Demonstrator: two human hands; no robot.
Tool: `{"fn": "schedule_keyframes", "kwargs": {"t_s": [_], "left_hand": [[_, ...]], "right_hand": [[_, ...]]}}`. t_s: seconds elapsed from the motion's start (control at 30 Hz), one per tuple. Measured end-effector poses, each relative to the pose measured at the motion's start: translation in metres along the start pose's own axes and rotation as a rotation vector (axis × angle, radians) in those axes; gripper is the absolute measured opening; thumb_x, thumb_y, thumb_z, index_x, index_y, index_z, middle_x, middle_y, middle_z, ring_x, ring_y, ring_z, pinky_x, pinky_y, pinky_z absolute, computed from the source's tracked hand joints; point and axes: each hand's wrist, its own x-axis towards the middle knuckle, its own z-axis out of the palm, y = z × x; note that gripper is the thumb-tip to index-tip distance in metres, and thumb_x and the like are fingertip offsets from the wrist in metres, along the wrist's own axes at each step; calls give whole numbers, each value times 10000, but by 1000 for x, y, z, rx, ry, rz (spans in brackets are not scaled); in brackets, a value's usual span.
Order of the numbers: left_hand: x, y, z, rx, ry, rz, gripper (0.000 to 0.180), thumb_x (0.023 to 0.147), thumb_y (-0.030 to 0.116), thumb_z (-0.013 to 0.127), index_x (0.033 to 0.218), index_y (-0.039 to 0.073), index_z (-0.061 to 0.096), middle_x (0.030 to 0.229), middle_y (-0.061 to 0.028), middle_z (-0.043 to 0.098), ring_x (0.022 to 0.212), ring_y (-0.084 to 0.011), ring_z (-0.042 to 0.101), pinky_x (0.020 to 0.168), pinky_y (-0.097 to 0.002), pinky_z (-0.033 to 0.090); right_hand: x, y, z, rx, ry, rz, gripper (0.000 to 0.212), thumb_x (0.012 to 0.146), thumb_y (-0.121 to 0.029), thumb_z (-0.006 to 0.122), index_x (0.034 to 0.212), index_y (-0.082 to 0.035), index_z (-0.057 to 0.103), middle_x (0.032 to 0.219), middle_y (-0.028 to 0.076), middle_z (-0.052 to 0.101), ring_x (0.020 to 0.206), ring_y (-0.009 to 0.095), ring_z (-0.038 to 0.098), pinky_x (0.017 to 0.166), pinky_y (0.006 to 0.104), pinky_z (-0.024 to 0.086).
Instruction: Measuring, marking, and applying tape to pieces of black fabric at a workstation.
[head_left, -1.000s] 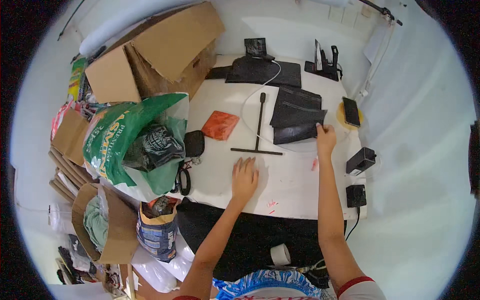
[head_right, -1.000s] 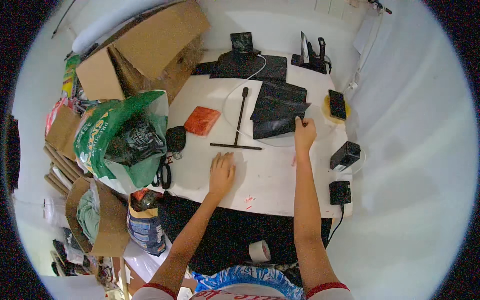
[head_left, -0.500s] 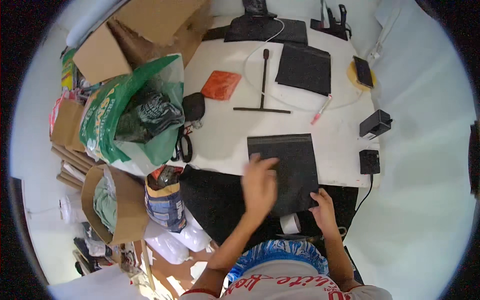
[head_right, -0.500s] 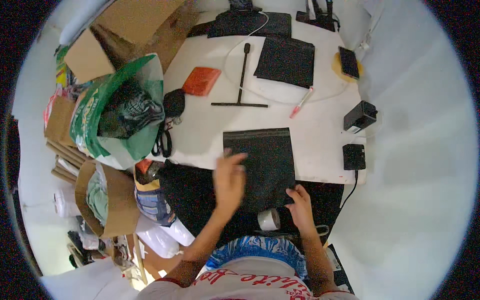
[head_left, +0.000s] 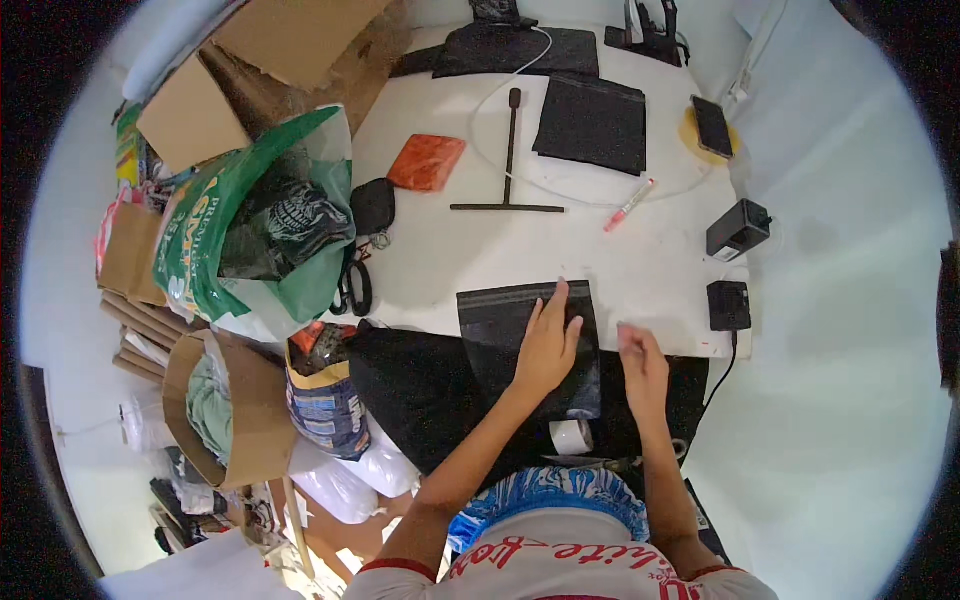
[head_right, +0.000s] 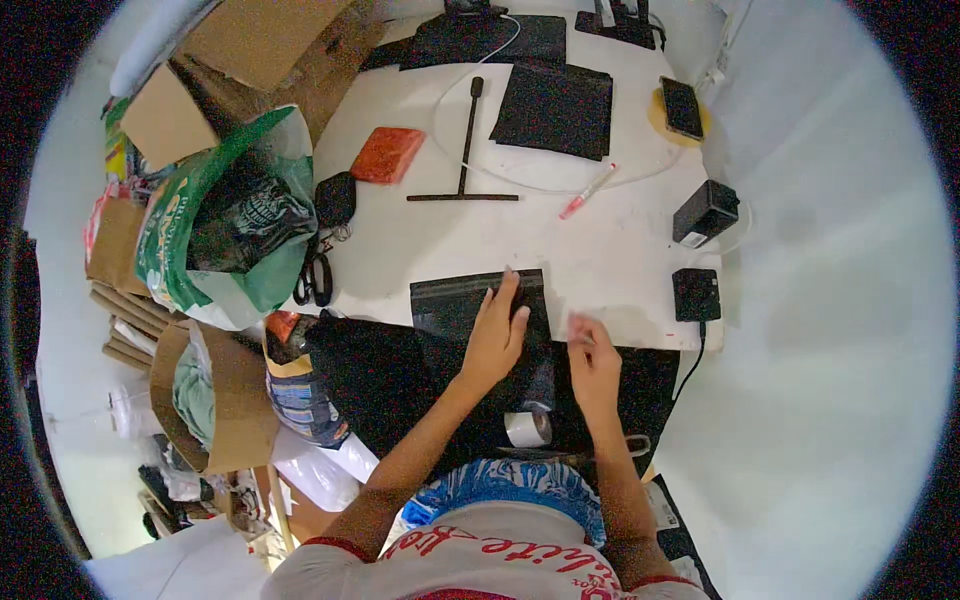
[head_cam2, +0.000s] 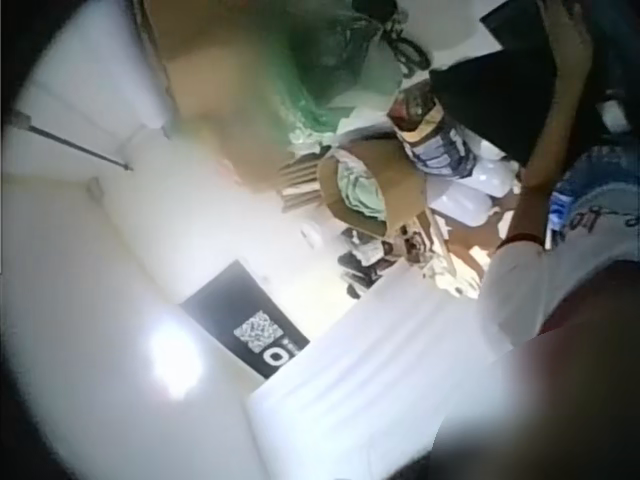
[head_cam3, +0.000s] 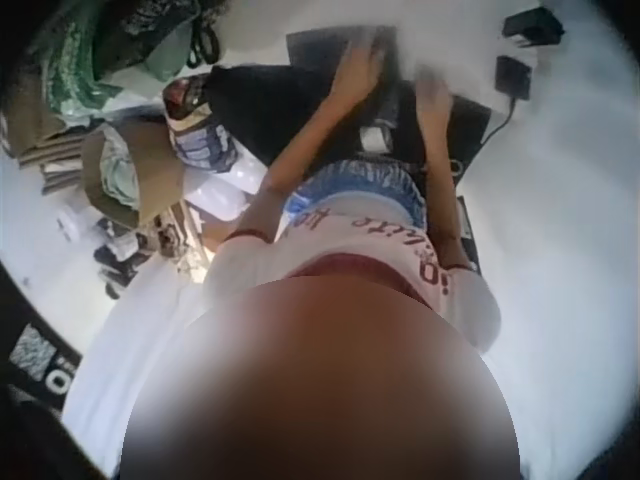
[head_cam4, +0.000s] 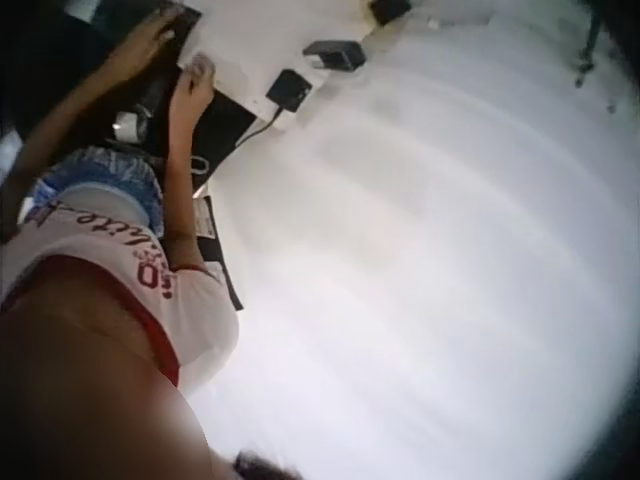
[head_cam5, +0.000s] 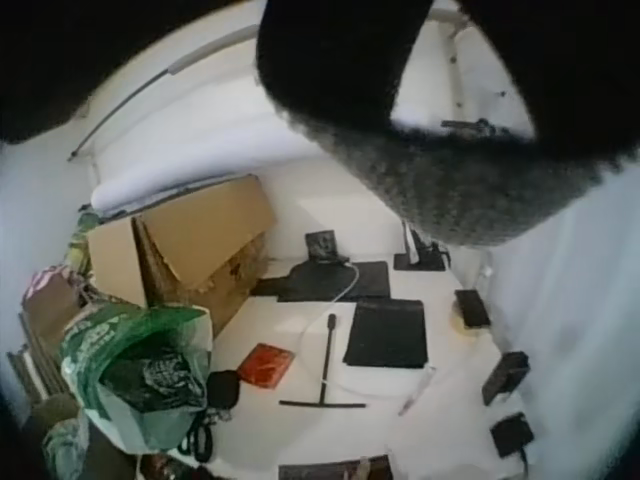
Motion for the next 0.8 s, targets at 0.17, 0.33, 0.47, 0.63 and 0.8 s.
{"fn": "schedule_keyframes", "kwargs": {"t_s": [0.17,0.33,0.47,0.63,0.8], "left_hand": [[6,2,1,-178,57,-76,561,964,232,381,1409,-34,167,1328,-243,424,1237,-363,409,1067,-441,253],[9,-1,6,-484,161,-149,466,955,198,417,1349,-39,337,1282,-232,477,1197,-360,453,1049,-411,269],[18,-2,-1,-298,141,-101,347,930,190,477,1223,8,515,1182,-182,563,1132,-319,508,1000,-419,305],[24,4,-7,73,191,30,207,849,216,605,1036,145,661,1014,-11,647,976,-195,545,860,-347,319],[29,10,-10,66,199,12,174,820,215,638,970,143,688,942,-5,666,917,-188,541,854,-340,315]], "right_hand": [[47,10,29,308,-86,202,244,851,-119,585,1044,30,580,870,65,625,729,120,572,647,242,457],[72,6,31,279,-300,349,298,802,-164,645,1002,55,607,807,73,632,675,111,544,621,252,435],[79,15,32,329,-395,401,214,803,-152,646,916,30,648,722,16,602,640,72,508,540,221,385],[72,17,34,419,-393,386,140,834,-106,619,915,1,659,690,-33,563,618,36,470,530,190,344],[67,26,32,412,-378,182,111,851,-87,610,903,2,652,713,-46,566,634,24,457,548,176,337]]}}
